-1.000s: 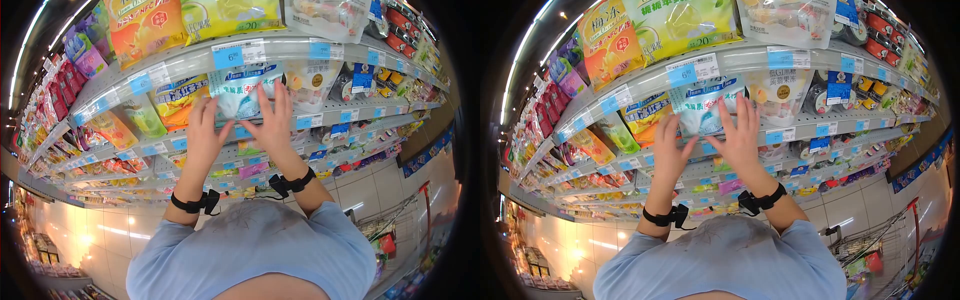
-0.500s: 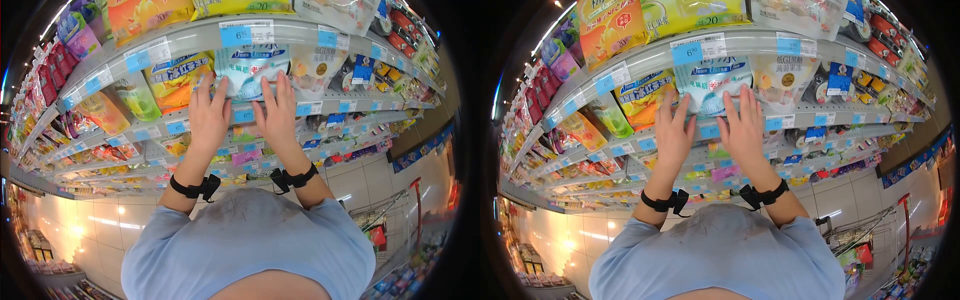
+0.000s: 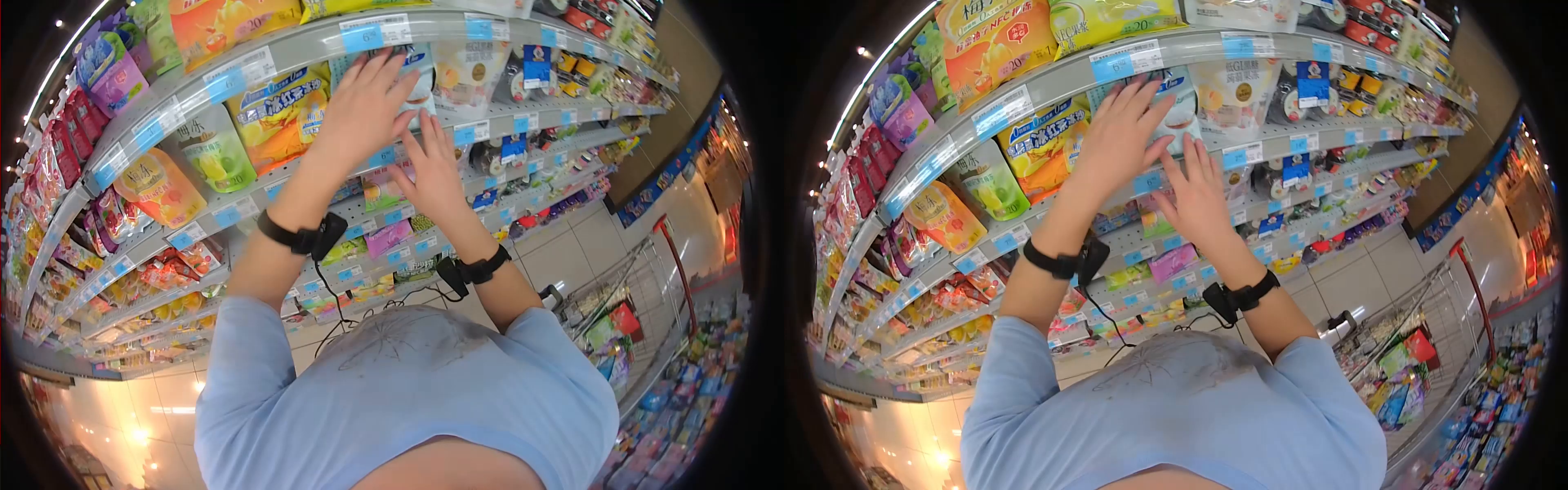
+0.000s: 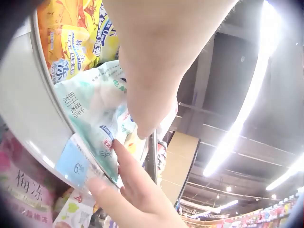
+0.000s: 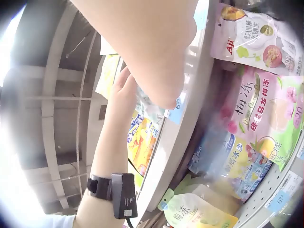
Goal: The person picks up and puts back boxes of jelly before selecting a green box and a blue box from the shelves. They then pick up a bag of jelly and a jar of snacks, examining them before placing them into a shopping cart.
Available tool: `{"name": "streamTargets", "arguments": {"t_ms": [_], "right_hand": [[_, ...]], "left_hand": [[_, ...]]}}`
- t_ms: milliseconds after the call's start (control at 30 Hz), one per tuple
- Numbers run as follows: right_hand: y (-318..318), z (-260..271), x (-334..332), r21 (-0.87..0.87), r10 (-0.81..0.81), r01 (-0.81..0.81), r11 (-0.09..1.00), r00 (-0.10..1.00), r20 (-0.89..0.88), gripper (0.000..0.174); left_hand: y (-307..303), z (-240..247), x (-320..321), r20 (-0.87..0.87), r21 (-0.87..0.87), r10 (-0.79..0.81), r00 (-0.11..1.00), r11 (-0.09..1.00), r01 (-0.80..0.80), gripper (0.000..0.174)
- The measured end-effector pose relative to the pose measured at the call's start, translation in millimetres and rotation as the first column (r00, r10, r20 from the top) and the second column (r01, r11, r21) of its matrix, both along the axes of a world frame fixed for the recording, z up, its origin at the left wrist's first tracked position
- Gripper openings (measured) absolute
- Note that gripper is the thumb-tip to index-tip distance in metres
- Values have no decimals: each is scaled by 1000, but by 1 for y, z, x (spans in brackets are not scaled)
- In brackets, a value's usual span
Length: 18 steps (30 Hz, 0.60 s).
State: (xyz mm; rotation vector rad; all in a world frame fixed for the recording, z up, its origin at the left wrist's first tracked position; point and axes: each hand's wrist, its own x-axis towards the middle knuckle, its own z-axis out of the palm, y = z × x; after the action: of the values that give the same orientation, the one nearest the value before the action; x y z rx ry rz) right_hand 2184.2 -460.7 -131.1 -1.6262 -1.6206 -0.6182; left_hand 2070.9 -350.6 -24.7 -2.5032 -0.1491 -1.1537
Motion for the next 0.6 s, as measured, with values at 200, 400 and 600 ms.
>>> {"name": "streamTargets", "arguments": {"t_ms": [200,400,600], "right_hand": [[-8,-5,-12,-46,-104,103,994,994,-20,70],[-64,-31,-25,-134,-160,139,981,974,-159,66],[-218,-137,-11,-240,-414,338,910,712,-567,47]], "left_hand": [[17,-10,12,114,26,139,984,989,-143,61],[3,-26,22,227,-39,112,968,994,-106,63],[-122,-121,11,161,-308,-289,944,894,326,59]]}}
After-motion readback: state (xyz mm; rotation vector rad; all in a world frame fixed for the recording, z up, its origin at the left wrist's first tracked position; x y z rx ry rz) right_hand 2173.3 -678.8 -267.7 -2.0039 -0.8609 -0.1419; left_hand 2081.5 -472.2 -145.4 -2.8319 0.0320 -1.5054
